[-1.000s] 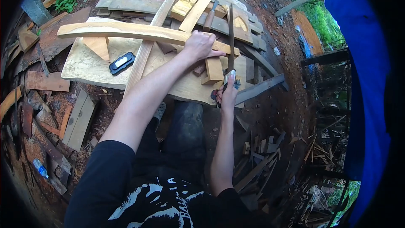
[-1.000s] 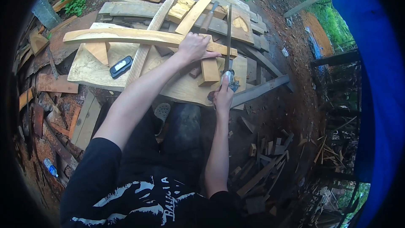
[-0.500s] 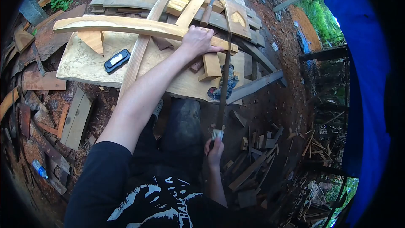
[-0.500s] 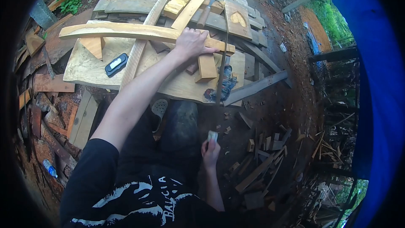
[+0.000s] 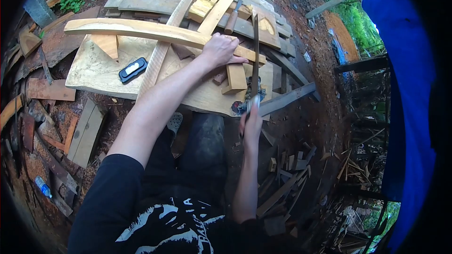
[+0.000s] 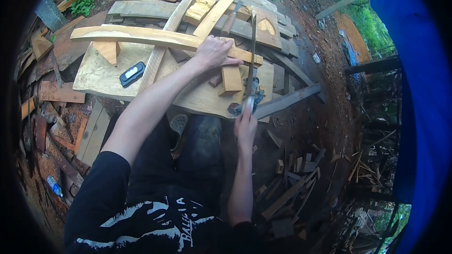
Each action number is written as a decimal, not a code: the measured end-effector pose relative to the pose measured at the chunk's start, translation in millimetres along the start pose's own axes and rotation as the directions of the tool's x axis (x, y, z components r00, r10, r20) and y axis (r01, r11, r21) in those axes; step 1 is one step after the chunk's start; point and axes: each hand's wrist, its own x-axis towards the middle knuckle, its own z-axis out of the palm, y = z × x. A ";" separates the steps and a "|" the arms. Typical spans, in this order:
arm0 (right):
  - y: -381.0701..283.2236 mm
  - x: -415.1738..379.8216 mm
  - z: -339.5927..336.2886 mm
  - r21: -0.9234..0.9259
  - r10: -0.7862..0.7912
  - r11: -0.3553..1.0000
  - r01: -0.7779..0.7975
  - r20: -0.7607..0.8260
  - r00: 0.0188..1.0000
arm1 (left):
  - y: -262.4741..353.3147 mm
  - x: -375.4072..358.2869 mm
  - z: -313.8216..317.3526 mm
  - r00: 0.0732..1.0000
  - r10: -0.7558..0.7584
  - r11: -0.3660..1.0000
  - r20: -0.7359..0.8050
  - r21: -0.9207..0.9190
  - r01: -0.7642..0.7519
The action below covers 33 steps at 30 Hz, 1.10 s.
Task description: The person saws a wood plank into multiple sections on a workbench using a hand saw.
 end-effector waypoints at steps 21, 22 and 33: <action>-26.4 38.6 44.5 0.095 -0.002 0.995 0.012 -0.111 0.994 | -0.2 -6.4 -4.0 0.998 0.024 1.000 0.050 0.010 -0.025; -26.3 38.9 45.4 0.082 -0.004 0.997 0.014 -0.123 0.992 | 0.0 -7.2 -4.4 0.999 0.005 1.000 0.052 0.030 -0.006; -19.7 39.9 47.0 0.170 -0.033 0.984 0.058 -0.144 0.989 | -0.4 -10.8 -2.7 0.999 -0.051 0.999 0.001 -0.011 0.051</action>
